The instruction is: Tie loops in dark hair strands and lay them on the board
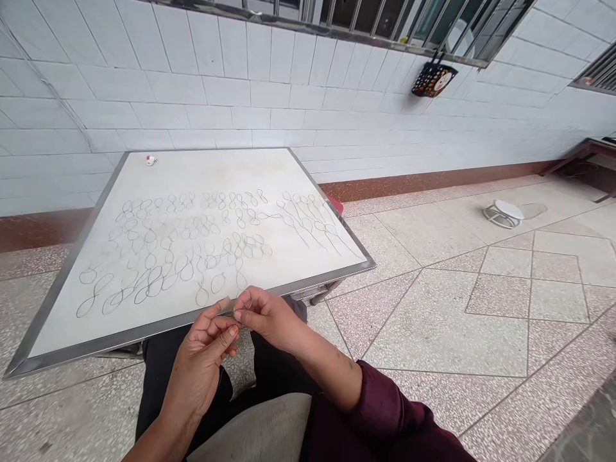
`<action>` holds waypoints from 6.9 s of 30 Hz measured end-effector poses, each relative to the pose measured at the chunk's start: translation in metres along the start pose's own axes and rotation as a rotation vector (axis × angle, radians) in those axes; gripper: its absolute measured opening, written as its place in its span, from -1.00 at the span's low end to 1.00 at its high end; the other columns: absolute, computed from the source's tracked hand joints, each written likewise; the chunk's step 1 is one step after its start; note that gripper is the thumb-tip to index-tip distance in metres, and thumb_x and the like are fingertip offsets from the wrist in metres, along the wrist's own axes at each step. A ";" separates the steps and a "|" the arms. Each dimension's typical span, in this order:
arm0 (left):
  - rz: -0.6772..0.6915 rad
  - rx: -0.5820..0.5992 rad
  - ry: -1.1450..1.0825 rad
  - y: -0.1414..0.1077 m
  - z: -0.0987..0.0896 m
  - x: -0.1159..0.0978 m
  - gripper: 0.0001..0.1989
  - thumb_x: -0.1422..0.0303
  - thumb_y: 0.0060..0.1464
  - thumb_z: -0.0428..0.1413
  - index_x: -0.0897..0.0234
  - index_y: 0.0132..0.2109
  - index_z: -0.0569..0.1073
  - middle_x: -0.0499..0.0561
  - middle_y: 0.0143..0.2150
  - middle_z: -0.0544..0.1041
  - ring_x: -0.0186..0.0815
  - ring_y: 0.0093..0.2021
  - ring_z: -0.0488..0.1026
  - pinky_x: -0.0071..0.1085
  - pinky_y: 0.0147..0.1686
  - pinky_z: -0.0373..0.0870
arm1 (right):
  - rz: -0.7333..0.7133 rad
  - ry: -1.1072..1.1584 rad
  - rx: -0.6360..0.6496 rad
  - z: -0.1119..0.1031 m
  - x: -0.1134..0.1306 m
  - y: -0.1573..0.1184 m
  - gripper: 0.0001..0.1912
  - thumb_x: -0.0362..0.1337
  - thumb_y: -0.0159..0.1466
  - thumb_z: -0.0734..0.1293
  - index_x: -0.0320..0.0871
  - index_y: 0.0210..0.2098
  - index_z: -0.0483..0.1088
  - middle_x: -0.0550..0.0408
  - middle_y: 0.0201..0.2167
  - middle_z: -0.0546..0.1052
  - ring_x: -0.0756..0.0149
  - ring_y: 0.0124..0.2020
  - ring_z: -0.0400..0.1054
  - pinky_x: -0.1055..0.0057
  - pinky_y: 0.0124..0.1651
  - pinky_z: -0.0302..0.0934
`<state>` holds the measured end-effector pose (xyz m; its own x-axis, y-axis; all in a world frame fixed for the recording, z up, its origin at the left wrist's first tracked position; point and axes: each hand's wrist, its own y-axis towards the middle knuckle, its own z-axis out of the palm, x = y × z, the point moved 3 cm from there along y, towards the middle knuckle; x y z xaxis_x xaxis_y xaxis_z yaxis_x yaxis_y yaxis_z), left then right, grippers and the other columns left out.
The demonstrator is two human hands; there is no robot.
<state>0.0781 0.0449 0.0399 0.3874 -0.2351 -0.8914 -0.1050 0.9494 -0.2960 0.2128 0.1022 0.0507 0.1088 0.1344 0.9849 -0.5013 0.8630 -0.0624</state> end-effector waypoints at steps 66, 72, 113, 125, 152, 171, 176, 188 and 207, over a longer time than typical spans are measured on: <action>-0.188 0.222 -0.031 -0.017 0.000 0.003 -0.28 0.32 0.11 0.27 0.10 0.38 0.26 -0.10 -0.40 0.47 -0.43 -0.45 0.26 -0.49 -0.42 0.23 | -0.046 0.255 -0.237 -0.030 0.004 0.002 -0.67 -0.13 0.09 0.55 -0.13 -0.38 0.37 0.28 -0.51 0.32 0.49 -0.52 0.13 0.43 -0.39 -0.03; -0.235 0.299 -0.031 -0.021 0.000 0.004 -0.29 0.24 0.12 0.26 0.11 0.38 0.26 -0.07 -0.38 0.49 -0.36 -0.39 0.35 -0.40 -0.32 0.28 | -0.067 0.237 -0.227 -0.034 0.007 0.001 -0.68 -0.11 0.12 0.54 -0.12 -0.35 0.37 0.28 -0.50 0.33 0.48 -0.51 0.13 0.42 -0.38 -0.01; -0.271 0.256 0.040 -0.018 -0.012 0.008 -0.41 0.31 -0.02 0.37 0.12 0.19 0.50 -0.04 -0.37 0.54 -0.33 -0.28 0.43 -0.42 -0.28 0.32 | 0.010 0.282 -0.206 -0.034 -0.001 0.000 -0.66 -0.13 0.06 0.58 -0.14 -0.36 0.41 0.26 -0.47 0.36 0.50 -0.51 0.15 0.44 -0.40 0.01; -0.271 0.211 0.001 -0.022 -0.009 0.009 -0.40 0.35 -0.11 0.41 0.12 0.14 0.52 -0.12 -0.45 0.46 -0.32 -0.25 0.46 -0.45 -0.31 0.29 | 0.022 0.321 -0.211 -0.035 0.003 0.000 -0.66 -0.15 0.04 0.60 -0.15 -0.38 0.42 0.27 -0.48 0.37 0.53 -0.52 0.16 0.46 -0.39 0.05; 0.008 0.002 -0.048 -0.032 -0.009 0.016 -0.42 0.33 0.03 0.31 0.13 0.21 0.40 -0.20 -0.49 0.40 -0.41 -0.42 0.33 -0.39 -0.13 0.36 | -0.035 0.227 -0.333 -0.032 -0.005 0.003 -0.70 -0.14 0.08 0.54 -0.14 -0.38 0.39 0.29 -0.51 0.34 0.49 -0.51 0.17 0.43 -0.36 0.01; -0.212 0.234 0.301 -0.013 -0.044 0.062 -0.39 0.31 -0.14 0.36 0.23 0.12 0.49 -0.10 -0.46 0.46 -0.31 -0.48 0.38 -0.37 -0.43 0.28 | -0.087 0.039 -0.226 -0.036 -0.003 0.003 -0.66 -0.02 0.13 0.49 -0.12 -0.36 0.38 0.26 -0.48 0.34 0.46 -0.50 0.15 0.44 -0.36 0.06; 0.041 -0.003 0.273 0.002 -0.042 0.017 -0.41 0.18 0.00 0.31 0.20 0.17 0.44 0.03 -0.19 0.59 -0.21 -0.15 0.47 -0.32 -0.15 0.37 | -0.053 -0.060 -0.043 -0.026 -0.001 -0.002 -0.66 -0.04 0.17 0.48 -0.09 -0.25 0.35 0.24 -0.42 0.38 0.45 -0.47 0.19 0.44 -0.36 0.11; 0.037 0.090 0.103 0.004 -0.004 0.006 -0.43 0.34 -0.07 0.36 0.22 0.13 0.48 0.01 -0.21 0.63 -0.29 -0.22 0.52 -0.32 -0.10 0.44 | -0.052 0.013 0.041 -0.004 -0.017 -0.006 -0.66 -0.15 0.20 0.48 -0.08 -0.14 0.31 0.25 -0.39 0.41 0.44 -0.42 0.32 0.41 -0.26 0.23; 0.051 -0.066 -0.057 0.010 -0.010 0.008 -0.40 0.33 -0.20 0.44 0.17 0.06 0.53 -0.04 -0.17 0.55 -0.24 -0.04 0.54 -0.30 0.04 0.42 | -0.080 0.001 -0.022 0.005 -0.022 -0.009 -0.58 -0.27 0.18 0.47 -0.05 0.01 0.39 0.16 -0.24 0.52 0.40 -0.33 0.37 0.37 -0.16 0.28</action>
<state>0.0712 0.0508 0.0266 0.4313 -0.1732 -0.8854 -0.1847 0.9436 -0.2746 0.2104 0.0895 0.0307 0.1492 0.0648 0.9867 -0.4719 0.8816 0.0134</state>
